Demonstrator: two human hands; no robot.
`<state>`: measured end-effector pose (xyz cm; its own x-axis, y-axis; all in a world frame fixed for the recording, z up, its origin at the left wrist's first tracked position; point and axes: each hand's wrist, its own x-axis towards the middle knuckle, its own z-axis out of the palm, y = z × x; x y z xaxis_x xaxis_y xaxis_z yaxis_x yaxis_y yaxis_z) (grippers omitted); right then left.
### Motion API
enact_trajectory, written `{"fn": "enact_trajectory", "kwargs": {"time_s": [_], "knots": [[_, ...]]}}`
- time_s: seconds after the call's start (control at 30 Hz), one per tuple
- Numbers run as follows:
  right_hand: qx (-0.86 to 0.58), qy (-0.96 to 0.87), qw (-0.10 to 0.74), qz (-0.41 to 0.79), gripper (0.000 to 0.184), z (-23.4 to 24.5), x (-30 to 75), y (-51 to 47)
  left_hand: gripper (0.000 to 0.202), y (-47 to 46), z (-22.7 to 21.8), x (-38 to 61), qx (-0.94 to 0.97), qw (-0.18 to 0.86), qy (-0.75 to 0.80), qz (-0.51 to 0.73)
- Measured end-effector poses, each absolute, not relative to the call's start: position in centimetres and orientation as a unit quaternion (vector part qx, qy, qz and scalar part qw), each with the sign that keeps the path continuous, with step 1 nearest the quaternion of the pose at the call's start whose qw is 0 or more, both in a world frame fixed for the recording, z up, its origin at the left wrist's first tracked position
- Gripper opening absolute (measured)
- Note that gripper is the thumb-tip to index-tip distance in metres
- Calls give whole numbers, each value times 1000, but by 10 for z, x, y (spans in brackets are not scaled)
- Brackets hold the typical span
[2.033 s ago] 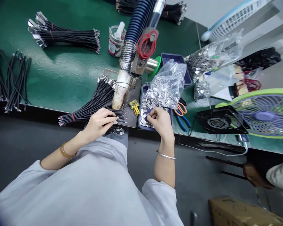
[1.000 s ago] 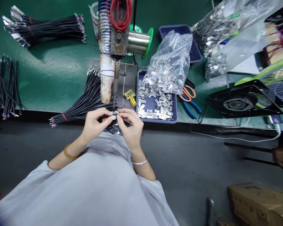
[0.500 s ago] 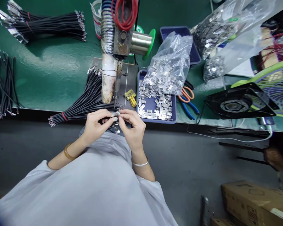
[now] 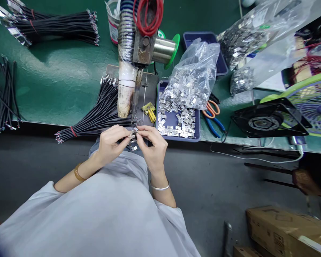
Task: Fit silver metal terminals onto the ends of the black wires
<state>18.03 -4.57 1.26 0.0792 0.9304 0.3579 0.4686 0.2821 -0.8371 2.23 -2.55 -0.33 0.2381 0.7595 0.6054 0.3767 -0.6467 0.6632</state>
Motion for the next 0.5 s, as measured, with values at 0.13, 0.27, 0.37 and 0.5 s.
{"fn": "enact_trajectory", "kwargs": {"time_s": [0.13,0.27,0.37,0.5], "knots": [[-547,-689,439,184,14,20,186,-47,25,-26,-9,21,799,151,353,463],[-542,-641,476,262,12,17,181,-47,22,-28,-5,18,769,257,364,457],[-535,-601,524,280,9,8,170,-47,14,-27,2,14,668,448,390,449],[-535,-608,554,195,7,1,161,-48,27,-18,10,11,520,637,369,433]]}}
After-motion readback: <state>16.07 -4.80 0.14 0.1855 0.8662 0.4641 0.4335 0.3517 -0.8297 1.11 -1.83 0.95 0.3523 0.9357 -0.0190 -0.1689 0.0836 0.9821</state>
